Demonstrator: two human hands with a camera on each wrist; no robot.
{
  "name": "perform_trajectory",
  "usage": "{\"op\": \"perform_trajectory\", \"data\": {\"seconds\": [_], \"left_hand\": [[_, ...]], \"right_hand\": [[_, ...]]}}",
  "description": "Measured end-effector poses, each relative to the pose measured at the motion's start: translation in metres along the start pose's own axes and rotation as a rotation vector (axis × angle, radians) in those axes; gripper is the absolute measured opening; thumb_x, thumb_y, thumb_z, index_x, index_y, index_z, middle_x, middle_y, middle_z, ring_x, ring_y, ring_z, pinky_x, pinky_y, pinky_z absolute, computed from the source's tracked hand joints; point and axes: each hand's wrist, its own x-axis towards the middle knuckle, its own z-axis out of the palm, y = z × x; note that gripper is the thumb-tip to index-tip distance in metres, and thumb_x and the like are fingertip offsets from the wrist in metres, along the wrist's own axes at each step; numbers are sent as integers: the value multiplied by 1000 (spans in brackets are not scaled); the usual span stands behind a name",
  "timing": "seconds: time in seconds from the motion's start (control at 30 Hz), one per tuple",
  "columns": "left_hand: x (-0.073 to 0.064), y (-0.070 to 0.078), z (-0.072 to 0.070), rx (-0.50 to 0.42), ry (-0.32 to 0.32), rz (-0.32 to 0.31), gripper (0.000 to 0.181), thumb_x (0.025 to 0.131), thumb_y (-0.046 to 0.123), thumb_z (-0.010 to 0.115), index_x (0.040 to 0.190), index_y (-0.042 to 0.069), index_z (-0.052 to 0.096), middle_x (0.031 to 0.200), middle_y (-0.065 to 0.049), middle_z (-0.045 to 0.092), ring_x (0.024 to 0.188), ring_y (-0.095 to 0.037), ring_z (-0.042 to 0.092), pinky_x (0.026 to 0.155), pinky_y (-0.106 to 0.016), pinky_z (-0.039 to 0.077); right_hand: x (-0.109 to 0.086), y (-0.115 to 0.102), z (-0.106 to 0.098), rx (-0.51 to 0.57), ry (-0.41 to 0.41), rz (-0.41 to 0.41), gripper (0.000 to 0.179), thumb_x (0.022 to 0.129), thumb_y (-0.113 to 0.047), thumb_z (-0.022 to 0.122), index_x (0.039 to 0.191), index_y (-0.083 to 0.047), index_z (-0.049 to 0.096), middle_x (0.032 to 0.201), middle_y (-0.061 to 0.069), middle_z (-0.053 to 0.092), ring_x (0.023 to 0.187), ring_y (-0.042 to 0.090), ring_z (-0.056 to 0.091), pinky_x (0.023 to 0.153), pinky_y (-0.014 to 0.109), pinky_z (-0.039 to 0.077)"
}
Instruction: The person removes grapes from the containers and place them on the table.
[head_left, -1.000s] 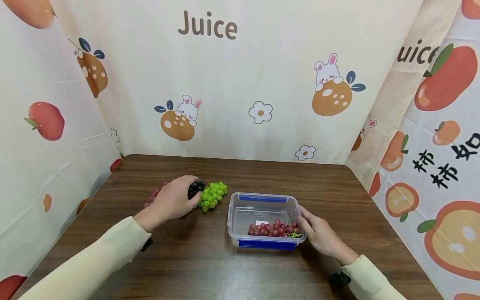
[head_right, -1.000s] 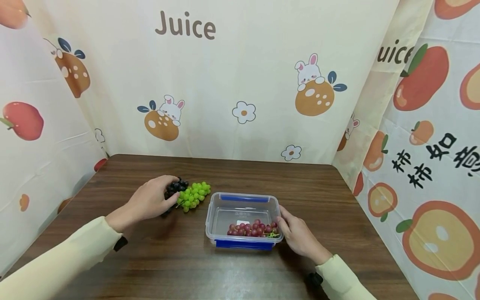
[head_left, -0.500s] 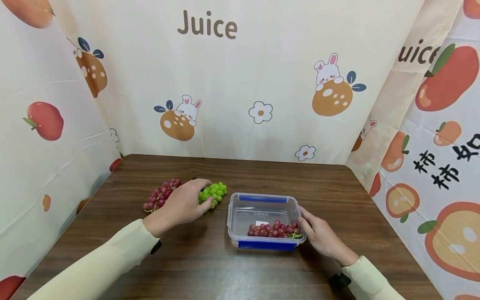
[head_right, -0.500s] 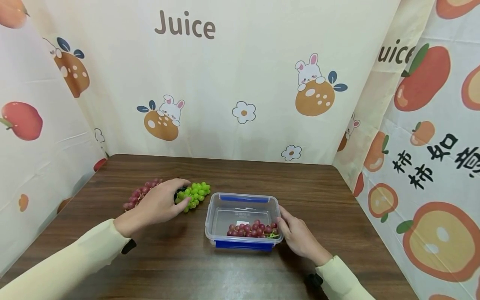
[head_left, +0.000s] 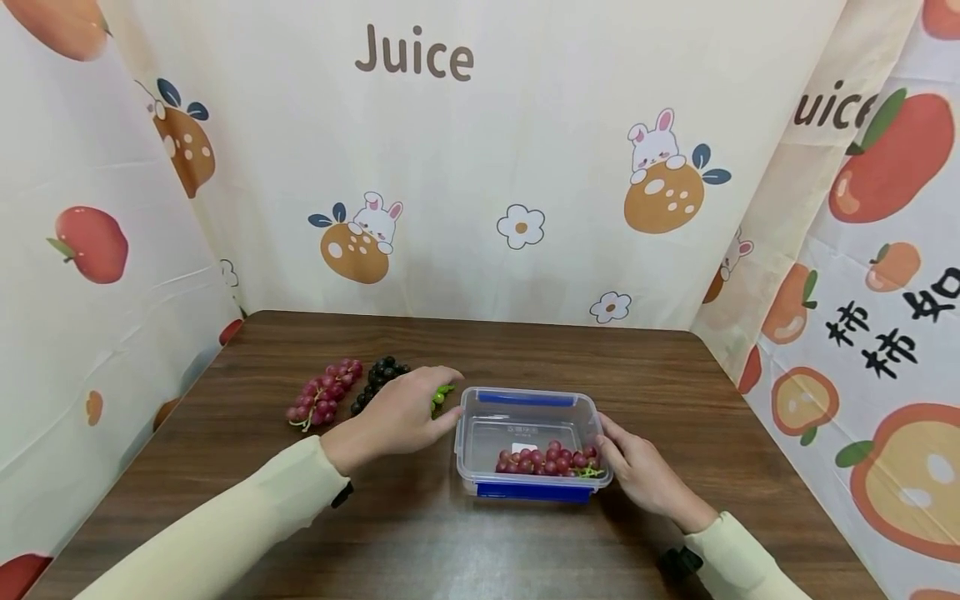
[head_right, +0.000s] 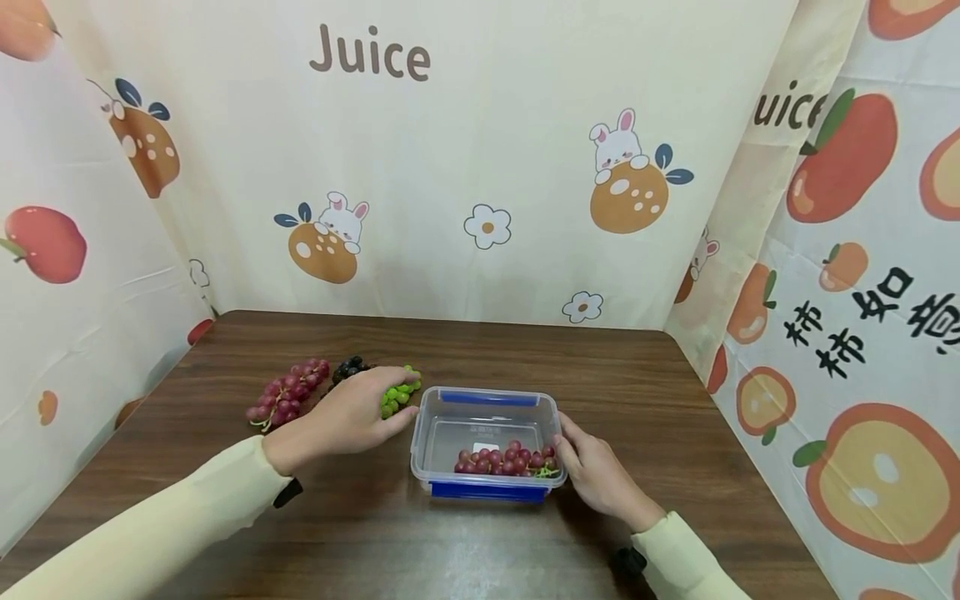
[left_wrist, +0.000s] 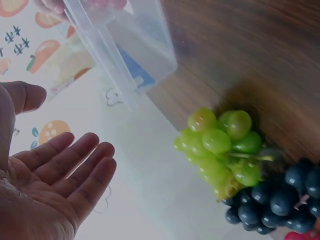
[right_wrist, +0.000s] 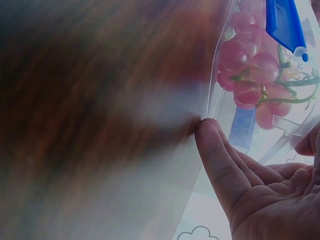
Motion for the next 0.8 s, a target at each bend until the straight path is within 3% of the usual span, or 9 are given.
{"op": "perform_trajectory", "data": {"seconds": [0.13,0.33,0.57,0.8], "left_hand": [[5,9,3,-12,-44,32,44,96,30,72,132,4,65,127,-11,69,116,-27,66,99,-47,52],[15,21,7,2,-104,77,46,98,36,69,133,6,64,124,-8,70,111,-23,68,91,-40,56],[24,28,13,0,-167,84,48,99,37,68,136,7,63,126,-5,70,112,-19,67,93,-38,55],[34,37,16,-27,-241,79,53,100,39,65,141,6,59,132,-8,67,117,-23,66,96,-41,54]], "right_hand": [[0,0,0,4,2,0,49,111,-21,47,155,-1,41,91,0,66,75,9,56,67,28,44],[0,0,0,12,-12,6,50,111,-22,46,156,0,39,86,0,62,73,10,55,64,27,43],[-1,0,0,5,-13,5,50,111,-22,46,157,-1,38,80,-2,57,72,10,54,65,28,42],[-1,1,-1,11,-6,2,50,111,-22,46,156,-2,40,85,-2,62,75,10,56,66,27,43]]}}
